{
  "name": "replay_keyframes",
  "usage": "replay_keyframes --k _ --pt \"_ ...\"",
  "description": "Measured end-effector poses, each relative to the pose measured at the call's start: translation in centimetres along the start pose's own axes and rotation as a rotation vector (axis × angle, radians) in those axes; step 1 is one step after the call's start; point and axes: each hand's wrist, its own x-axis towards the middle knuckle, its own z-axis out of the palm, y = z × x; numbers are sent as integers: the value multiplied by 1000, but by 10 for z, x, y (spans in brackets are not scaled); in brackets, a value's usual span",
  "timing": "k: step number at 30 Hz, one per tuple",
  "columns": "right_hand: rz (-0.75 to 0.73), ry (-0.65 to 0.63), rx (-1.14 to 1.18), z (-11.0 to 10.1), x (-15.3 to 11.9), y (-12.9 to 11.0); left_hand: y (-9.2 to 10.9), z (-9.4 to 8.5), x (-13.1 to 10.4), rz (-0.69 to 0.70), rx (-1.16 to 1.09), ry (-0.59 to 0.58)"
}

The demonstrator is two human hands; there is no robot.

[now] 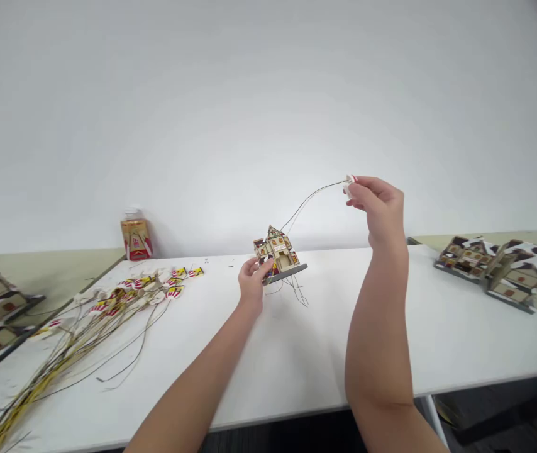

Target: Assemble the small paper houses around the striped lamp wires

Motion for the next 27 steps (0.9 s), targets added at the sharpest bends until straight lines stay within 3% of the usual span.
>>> replay_keyframes --k 4,10,21,27 --pt "26 104 29 -17 5 9 -2 -2 4 14 52 17" --pt "68 151 98 -35 8 17 -2 -3 9 44 138 71" --pt "84 159 74 -39 6 14 -4 -7 10 230 234 54" --pt "100 182 72 -39 5 16 -4 -7 10 232 198 13"
